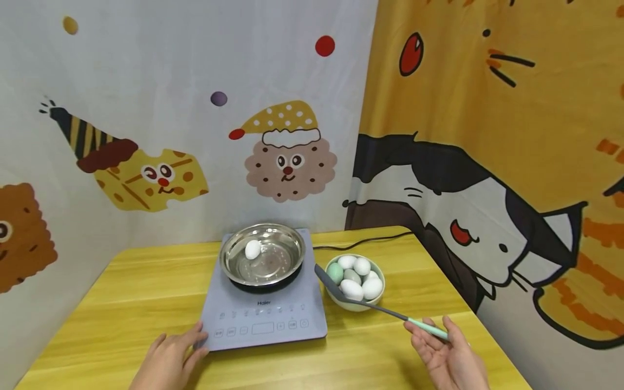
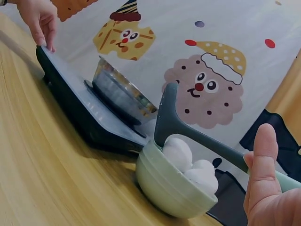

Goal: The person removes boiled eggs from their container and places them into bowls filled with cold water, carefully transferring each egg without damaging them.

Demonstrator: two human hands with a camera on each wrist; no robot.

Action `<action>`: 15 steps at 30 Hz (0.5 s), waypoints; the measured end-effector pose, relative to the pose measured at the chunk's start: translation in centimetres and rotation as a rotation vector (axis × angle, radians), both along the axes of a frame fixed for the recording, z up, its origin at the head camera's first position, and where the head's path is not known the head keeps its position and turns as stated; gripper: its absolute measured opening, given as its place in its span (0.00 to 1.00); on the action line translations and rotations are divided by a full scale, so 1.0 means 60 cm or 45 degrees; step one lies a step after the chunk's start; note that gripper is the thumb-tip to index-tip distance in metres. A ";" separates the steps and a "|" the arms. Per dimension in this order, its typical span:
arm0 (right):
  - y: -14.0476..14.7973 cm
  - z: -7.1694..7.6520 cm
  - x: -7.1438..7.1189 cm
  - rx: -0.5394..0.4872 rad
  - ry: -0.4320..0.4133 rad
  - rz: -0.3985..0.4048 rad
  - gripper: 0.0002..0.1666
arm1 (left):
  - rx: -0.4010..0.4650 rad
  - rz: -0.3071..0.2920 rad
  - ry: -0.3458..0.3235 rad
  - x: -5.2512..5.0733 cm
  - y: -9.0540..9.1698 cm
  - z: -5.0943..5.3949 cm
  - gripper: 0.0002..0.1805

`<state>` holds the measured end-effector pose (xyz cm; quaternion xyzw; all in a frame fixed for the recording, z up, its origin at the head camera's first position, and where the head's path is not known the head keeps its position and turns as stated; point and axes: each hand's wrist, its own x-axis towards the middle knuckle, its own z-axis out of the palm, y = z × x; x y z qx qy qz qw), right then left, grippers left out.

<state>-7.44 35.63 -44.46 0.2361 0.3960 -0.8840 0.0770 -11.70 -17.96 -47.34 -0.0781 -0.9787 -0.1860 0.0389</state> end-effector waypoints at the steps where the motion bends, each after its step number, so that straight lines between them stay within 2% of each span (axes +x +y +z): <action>1: -0.001 0.001 0.000 0.008 0.009 0.008 0.27 | 0.000 0.002 0.002 0.001 0.000 0.000 0.19; 4: -0.007 0.006 0.000 0.086 0.171 0.094 0.27 | 0.004 0.004 0.015 0.002 -0.001 -0.002 0.18; 6: -0.017 0.013 0.001 0.226 0.374 0.170 0.27 | 0.006 0.007 0.021 0.003 -0.001 -0.003 0.17; 8: -0.032 0.022 -0.001 0.424 0.600 0.190 0.25 | 0.009 0.010 0.029 0.004 -0.001 -0.003 0.16; 10: -0.052 0.035 -0.005 0.639 0.746 0.150 0.22 | 0.013 0.014 0.027 0.005 -0.001 -0.003 0.16; 12: -0.073 0.049 -0.009 0.804 0.818 0.081 0.20 | 0.016 0.015 0.027 0.005 -0.001 -0.002 0.16; 15: -0.098 0.069 -0.019 0.917 0.902 0.029 0.20 | 0.019 0.014 0.019 0.005 0.000 -0.001 0.16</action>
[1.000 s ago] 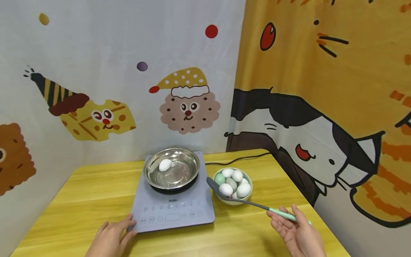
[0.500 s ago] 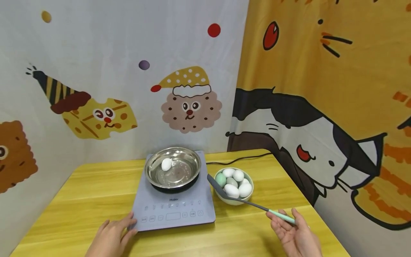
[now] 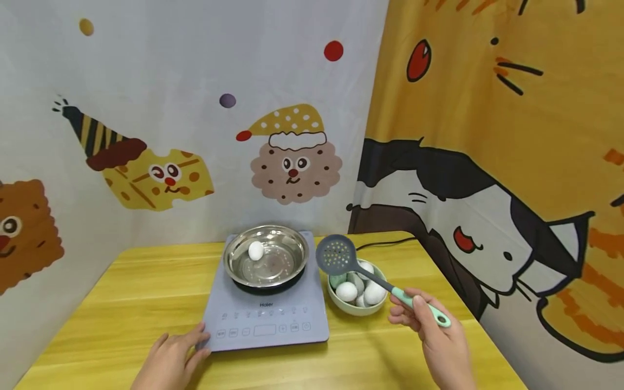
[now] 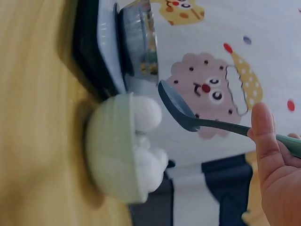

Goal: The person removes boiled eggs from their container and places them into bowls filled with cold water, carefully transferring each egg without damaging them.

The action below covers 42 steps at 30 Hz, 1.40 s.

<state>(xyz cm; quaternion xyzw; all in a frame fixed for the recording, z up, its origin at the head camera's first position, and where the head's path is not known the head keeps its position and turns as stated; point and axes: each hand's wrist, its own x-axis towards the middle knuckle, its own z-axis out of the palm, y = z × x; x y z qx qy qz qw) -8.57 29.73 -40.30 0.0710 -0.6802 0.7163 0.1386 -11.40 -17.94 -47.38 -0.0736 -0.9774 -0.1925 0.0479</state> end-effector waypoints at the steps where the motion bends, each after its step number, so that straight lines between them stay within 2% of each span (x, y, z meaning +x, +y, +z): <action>1: -0.007 0.006 -0.005 0.008 0.033 0.005 0.20 | 0.000 -0.002 -0.004 0.000 0.000 0.001 0.16; 6: -0.048 0.028 -0.044 0.046 0.171 0.093 0.22 | 0.004 -0.004 -0.015 -0.002 0.002 0.002 0.16; 9: -0.080 0.033 -0.078 0.137 0.215 0.137 0.22 | 0.001 -0.005 -0.015 -0.002 0.002 0.001 0.16; 13: -0.129 0.029 -0.121 0.347 0.231 0.160 0.18 | 0.006 -0.007 -0.008 -0.001 0.003 -0.003 0.16; 16: -0.163 0.021 -0.145 0.585 0.284 0.119 0.16 | 0.014 -0.012 0.002 0.000 0.004 -0.006 0.16; 20: -0.198 0.013 -0.162 0.874 0.415 0.044 0.14 | 0.025 -0.017 0.019 0.000 0.005 -0.008 0.16; 24: -0.220 0.012 -0.167 0.970 0.456 0.069 0.16 | 0.026 -0.015 0.028 0.000 0.004 -0.008 0.16; 29: -0.233 0.012 -0.162 0.950 0.460 0.183 0.17 | 0.024 -0.018 0.034 -0.001 0.004 -0.008 0.17; 33: -0.228 0.009 -0.147 0.920 0.465 0.251 0.16 | 0.028 -0.019 0.049 0.000 0.004 -0.009 0.17; 35: -0.221 0.006 -0.140 0.862 0.446 0.300 0.16 | 0.033 -0.009 0.041 0.001 0.003 -0.008 0.17; 38: -0.205 0.002 -0.133 0.701 0.376 0.392 0.16 | 0.031 0.000 0.026 -0.001 0.002 -0.006 0.17; 42: -0.180 -0.006 -0.134 0.359 0.207 0.474 0.18 | 0.026 0.011 0.018 -0.003 -0.001 -0.007 0.17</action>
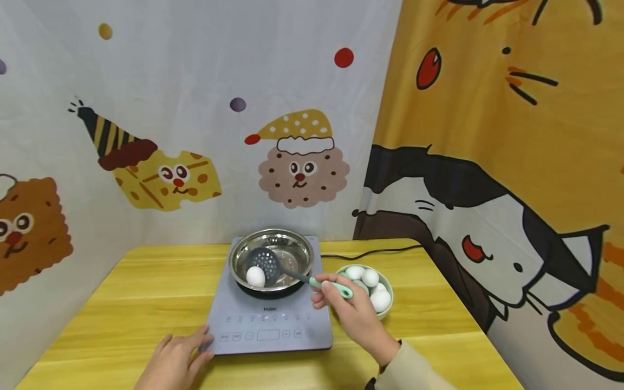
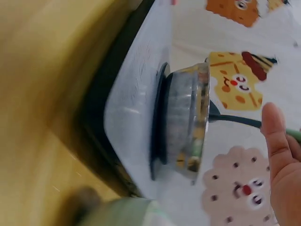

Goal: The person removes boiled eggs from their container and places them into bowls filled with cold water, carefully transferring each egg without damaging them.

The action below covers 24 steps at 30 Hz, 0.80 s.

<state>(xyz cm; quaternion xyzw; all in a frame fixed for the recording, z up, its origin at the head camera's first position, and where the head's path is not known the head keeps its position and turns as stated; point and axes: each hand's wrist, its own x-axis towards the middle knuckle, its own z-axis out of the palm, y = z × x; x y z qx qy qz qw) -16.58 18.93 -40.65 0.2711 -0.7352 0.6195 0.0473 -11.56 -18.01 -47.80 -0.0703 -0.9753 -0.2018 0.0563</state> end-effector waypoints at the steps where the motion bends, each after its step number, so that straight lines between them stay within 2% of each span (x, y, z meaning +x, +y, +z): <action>1: 0.006 -0.003 -0.001 -0.085 -0.066 0.010 0.19 | -0.003 -0.001 0.004 0.000 0.000 -0.001 0.17; 6: 0.027 -0.012 0.001 -0.430 -0.432 -0.046 0.21 | -0.014 -0.010 0.014 0.001 -0.001 -0.002 0.17; 8: 0.032 -0.010 0.006 -0.504 -0.547 -0.107 0.21 | -0.018 -0.018 0.014 0.000 0.000 -0.001 0.17; 10: 0.036 -0.008 0.012 -0.548 -0.609 -0.158 0.22 | -0.013 -0.019 0.010 0.000 0.000 -0.001 0.17; 14: 0.044 -0.003 0.021 -0.547 -0.617 -0.215 0.25 | -0.012 -0.010 0.003 -0.001 0.001 0.000 0.17; 24: 0.063 0.010 0.028 -0.545 -0.491 -0.183 0.25 | -0.019 -0.001 -0.044 -0.004 0.002 0.000 0.17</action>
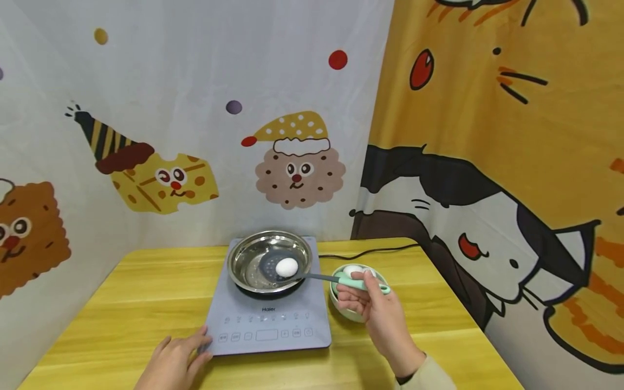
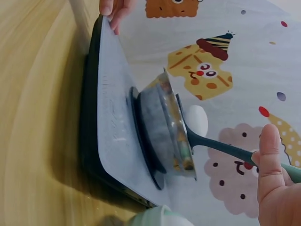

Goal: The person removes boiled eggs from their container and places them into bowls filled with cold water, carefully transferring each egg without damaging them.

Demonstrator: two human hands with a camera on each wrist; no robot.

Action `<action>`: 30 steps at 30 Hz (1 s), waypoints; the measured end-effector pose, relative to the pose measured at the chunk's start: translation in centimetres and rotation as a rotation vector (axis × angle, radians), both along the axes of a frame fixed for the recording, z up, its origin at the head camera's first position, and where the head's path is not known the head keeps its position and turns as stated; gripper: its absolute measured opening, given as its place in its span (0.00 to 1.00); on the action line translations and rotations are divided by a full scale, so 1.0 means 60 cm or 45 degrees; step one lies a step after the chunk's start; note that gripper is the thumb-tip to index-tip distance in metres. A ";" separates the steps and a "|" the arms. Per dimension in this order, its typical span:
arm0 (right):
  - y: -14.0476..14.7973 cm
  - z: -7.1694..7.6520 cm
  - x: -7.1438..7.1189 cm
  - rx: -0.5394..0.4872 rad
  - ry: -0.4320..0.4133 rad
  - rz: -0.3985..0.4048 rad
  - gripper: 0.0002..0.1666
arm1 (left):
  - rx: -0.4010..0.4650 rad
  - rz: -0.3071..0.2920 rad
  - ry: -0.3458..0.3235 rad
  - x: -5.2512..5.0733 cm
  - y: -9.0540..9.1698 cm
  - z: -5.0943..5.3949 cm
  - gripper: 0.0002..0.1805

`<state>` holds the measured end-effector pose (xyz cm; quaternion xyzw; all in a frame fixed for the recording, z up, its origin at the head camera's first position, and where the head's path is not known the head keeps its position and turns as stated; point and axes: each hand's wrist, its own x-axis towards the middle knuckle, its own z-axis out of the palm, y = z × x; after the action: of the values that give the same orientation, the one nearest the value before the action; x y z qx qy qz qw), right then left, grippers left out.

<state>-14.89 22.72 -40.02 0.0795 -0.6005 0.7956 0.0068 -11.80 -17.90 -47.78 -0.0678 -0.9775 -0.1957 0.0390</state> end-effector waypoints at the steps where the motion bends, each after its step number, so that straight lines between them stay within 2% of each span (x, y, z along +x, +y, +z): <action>1: 0.002 0.002 0.001 0.007 0.002 -0.009 0.25 | 0.000 0.001 -0.002 0.000 0.000 0.000 0.17; 8: 0.013 0.020 0.006 0.078 -0.009 -0.079 0.26 | -0.008 0.002 0.008 0.001 0.000 -0.002 0.17; 13: 0.025 0.039 0.011 0.174 -0.011 -0.067 0.28 | -0.008 0.000 0.006 0.001 0.000 -0.001 0.18; 19: 0.033 0.065 0.013 0.315 -0.021 -0.114 0.27 | 0.002 -0.003 -0.011 0.001 0.000 0.003 0.18; 23: 0.047 0.075 0.013 0.365 -0.023 -0.109 0.27 | 0.002 -0.003 -0.021 0.001 0.000 0.005 0.18; 30: 0.096 0.073 0.026 0.281 0.001 -0.072 0.15 | 0.001 -0.009 -0.023 0.002 0.001 0.006 0.18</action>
<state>-13.33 28.49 -35.62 0.0629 -0.6866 0.7241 0.0205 -11.68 -17.85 -47.41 -0.0693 -0.9775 -0.1969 0.0296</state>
